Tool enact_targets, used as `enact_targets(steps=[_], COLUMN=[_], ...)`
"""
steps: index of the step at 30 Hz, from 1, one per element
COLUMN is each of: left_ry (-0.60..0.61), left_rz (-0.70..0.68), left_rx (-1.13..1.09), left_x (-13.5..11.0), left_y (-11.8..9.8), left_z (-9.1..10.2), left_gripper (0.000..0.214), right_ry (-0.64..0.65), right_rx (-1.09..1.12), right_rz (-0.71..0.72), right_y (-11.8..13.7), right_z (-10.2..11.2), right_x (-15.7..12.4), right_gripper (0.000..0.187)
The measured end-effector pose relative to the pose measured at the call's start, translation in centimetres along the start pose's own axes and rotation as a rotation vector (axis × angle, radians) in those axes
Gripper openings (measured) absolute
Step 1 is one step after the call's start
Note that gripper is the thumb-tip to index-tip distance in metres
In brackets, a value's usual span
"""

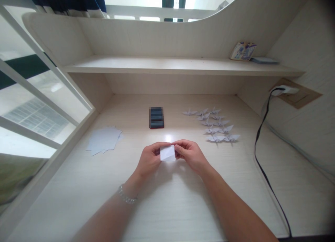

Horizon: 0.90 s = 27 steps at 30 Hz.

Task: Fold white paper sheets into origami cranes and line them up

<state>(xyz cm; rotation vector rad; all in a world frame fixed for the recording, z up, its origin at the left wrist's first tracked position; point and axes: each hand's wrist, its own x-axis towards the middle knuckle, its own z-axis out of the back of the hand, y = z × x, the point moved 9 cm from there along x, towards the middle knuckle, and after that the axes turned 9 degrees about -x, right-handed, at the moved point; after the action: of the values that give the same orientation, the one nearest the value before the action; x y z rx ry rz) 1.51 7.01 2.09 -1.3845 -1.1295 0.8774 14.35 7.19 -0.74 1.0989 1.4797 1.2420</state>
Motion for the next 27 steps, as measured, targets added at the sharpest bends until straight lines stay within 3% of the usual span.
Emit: enact_targets(steps=[9, 20, 27], left_ry=[-0.061, -0.028, -0.085], left_rz=[-0.042, -0.164, -0.183], left_rx=[0.029, 0.08, 0.047], left_x=[-0.3, -0.5, -0.6], left_y=[0.0, -1.1, -1.1], left_z=[0.3, 0.1, 0.4], left_gripper=[0.024, 0.015, 0.015], right_ry=[0.011, 0.004, 0.011], right_rx=[0.017, 0.026, 0.001], right_rz=[-0.039, 0.001, 0.021], right_y=[0.0, 0.3, 0.2], right_z=[-0.6, -0.6, -0.8], right_x=[-0.2, 0.0, 0.0], right_gripper=[0.025, 0.019, 0.022])
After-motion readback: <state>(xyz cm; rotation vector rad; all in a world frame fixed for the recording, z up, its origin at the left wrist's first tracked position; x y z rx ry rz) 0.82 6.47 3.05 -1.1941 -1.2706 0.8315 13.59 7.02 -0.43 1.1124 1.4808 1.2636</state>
